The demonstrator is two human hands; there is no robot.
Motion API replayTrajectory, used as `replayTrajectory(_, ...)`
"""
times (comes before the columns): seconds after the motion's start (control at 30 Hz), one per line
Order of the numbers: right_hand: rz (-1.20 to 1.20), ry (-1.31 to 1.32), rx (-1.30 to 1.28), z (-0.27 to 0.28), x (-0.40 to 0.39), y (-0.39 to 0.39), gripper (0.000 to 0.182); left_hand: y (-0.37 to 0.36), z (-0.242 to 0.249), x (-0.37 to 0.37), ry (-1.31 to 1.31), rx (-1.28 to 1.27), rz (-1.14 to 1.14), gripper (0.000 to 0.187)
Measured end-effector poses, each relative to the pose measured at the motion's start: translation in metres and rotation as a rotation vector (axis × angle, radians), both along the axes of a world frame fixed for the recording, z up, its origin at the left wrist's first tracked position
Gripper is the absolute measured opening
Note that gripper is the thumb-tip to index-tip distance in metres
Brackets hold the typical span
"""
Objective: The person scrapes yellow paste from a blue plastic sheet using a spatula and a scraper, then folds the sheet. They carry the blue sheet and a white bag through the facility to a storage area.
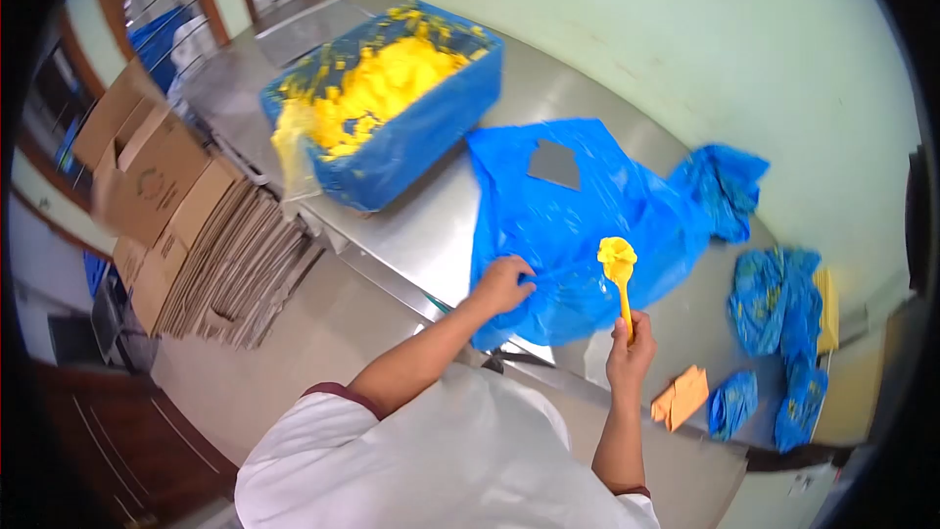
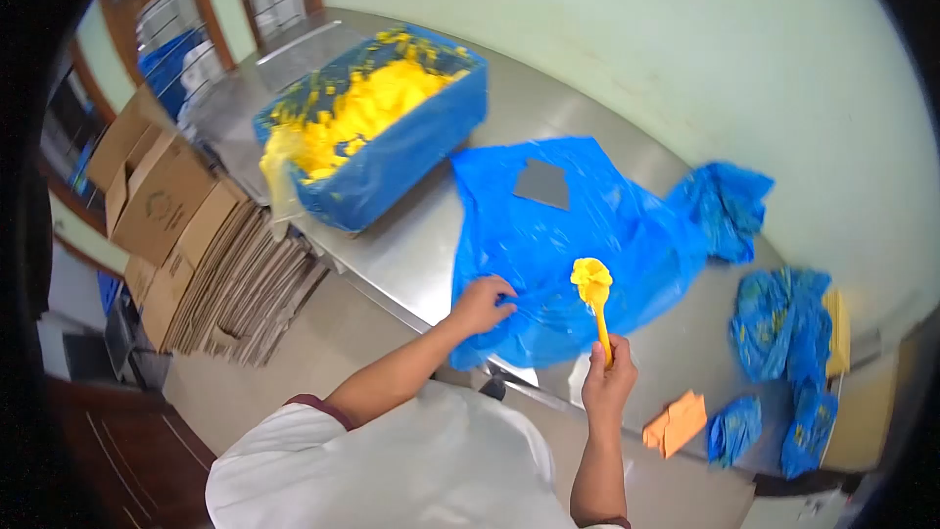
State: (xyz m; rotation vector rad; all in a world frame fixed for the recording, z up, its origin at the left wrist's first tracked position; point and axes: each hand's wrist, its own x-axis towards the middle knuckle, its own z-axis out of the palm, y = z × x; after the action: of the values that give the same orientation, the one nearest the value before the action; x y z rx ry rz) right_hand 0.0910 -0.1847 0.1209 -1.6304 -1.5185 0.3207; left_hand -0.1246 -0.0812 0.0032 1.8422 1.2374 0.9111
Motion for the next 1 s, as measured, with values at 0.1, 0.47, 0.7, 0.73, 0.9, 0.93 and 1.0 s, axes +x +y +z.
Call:
replayTrajectory(0.1,0.186,0.067,0.046,0.044,-0.047,0.039,0.017,-0.007,0.011,-0.003,-0.045,0.007,-0.048,0.037)
replayTrajectory(0.47,0.607,-0.370,0.259,0.056,-0.299,0.117,0.052,-0.068,0.036,-0.102,-0.346,0.147,0.384,0.031)
replayTrajectory(0.7,0.620,-0.622,0.096,0.052,-0.286,0.098,0.063,-0.093,0.016,-0.151,-0.356,0.080,0.461,0.017)
replayTrajectory(0.73,0.592,-0.654,0.115,0.059,-0.282,0.092,0.058,-0.094,0.017,-0.156,-0.347,0.075,0.462,0.016)
replayTrajectory(0.9,0.681,-0.267,-0.029,0.083,-0.247,0.079,0.041,-0.098,0.015,-0.175,-0.312,0.109,0.498,0.015)
replayTrajectory(0.93,0.709,-0.022,-0.116,0.076,-0.242,0.086,0.039,-0.098,0.014,-0.177,-0.309,0.112,0.499,0.015)
replayTrajectory(1.0,0.721,0.454,-0.343,0.077,-0.248,0.088,0.037,-0.101,0.011,-0.179,-0.296,0.109,0.489,0.015)
